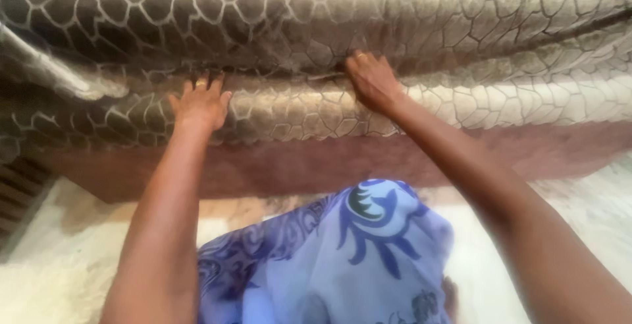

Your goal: The person arranges a patterned bed cover on a bed by smoothing it with their hands and tucking the edges into the space between the mattress and the headboard.

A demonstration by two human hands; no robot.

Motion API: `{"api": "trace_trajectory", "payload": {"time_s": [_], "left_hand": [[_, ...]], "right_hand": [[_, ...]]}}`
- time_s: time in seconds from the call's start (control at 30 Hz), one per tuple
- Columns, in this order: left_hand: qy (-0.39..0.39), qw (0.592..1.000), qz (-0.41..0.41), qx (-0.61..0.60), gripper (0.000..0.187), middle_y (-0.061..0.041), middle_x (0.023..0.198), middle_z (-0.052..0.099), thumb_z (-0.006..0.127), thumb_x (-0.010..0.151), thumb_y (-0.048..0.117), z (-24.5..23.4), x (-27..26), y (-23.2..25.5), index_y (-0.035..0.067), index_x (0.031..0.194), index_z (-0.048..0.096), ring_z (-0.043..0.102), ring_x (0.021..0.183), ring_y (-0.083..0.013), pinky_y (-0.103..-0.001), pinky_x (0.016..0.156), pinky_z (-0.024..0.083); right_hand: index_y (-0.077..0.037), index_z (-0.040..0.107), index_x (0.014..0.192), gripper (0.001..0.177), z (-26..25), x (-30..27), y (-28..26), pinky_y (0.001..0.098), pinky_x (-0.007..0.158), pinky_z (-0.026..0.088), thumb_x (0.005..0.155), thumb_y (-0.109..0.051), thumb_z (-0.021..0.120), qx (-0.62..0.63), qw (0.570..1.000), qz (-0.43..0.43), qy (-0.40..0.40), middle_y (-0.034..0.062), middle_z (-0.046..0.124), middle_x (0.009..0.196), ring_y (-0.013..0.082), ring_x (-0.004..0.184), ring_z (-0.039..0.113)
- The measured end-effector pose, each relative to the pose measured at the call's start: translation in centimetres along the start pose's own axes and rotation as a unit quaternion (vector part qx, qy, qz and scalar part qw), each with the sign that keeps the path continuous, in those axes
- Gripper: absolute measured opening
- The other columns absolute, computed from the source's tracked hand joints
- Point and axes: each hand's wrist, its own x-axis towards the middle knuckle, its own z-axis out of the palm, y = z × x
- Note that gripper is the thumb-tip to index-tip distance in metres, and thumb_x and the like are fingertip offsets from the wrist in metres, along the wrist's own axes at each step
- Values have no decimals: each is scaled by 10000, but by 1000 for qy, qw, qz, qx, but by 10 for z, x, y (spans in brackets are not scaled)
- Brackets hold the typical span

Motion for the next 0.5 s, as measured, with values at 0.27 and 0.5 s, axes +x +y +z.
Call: {"api": "trace_trajectory", "payload": {"time_s": [0.27, 0.5], "left_hand": [[325, 909, 248, 81, 795, -51, 1611, 350, 790, 927, 575, -13, -37, 61, 274, 1572, 436, 290, 1535, -324, -659, 1252, 278], [403, 855, 271, 180, 1017, -83, 1685, 251, 846, 748, 485, -40, -12, 119, 358, 1630, 356, 204, 1537, -364, -712, 1155, 214]], "right_hand": [[-35, 513, 1022, 74, -26, -5, -6, 503, 805, 480, 1023, -108, 520, 47, 997, -29, 52, 186, 596, 970, 376, 922, 595], [-119, 601, 1300, 721, -103, 32, -30, 508, 950, 457, 877, -700, 663, -101, 968, -197, 116, 164, 578, 1356, 320, 1192, 543]]}}
